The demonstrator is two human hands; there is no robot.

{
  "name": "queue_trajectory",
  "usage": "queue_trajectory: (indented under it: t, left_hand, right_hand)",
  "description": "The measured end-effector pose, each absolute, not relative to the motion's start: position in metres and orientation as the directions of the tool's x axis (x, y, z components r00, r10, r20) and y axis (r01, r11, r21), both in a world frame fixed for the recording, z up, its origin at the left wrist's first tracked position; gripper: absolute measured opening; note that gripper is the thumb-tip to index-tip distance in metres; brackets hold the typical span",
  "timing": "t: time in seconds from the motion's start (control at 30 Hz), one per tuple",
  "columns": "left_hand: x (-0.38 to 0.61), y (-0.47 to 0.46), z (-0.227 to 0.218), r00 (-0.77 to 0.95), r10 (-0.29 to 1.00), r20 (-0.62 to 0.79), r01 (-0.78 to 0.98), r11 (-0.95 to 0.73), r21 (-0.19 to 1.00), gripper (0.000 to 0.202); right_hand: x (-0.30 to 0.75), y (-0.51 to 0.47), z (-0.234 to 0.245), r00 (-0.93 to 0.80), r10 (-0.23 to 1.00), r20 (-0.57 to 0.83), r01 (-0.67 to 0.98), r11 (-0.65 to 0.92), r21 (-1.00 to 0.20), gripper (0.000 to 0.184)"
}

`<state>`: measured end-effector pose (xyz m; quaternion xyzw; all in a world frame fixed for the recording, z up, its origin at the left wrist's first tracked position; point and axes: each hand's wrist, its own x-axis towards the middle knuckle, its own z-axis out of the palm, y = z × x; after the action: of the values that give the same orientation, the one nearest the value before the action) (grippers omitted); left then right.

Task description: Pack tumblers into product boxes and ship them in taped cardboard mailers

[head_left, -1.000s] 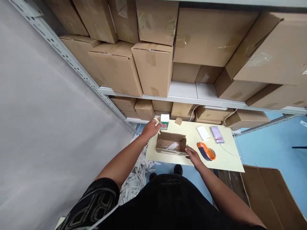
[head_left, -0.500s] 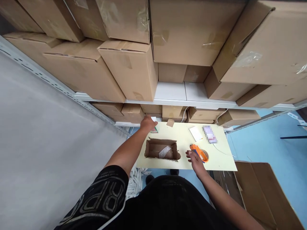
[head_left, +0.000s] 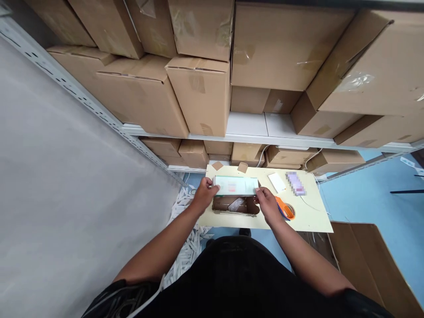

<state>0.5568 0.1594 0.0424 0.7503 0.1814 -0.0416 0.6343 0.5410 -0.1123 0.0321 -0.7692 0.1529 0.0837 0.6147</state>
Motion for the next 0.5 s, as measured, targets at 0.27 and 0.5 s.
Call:
queue_trajectory:
  t: [0.27,0.5]
  left_hand:
    - [0.507,0.156,0.027,0.97,0.03,-0.241,0.199,-0.666,0.719,0.018]
    - [0.503,0.159,0.001,0.98,0.005,-0.2,0.107,-0.859,0.501,0.021]
  right_hand:
    - [0.501,-0.121,0.008,0.971,-0.15,-0.188,-0.24,-0.619,-0.747,0.034]
    - [0.491,-0.111,-0.018,0.99,-0.066,-0.129,-0.133,-0.768,-0.627,0.028]
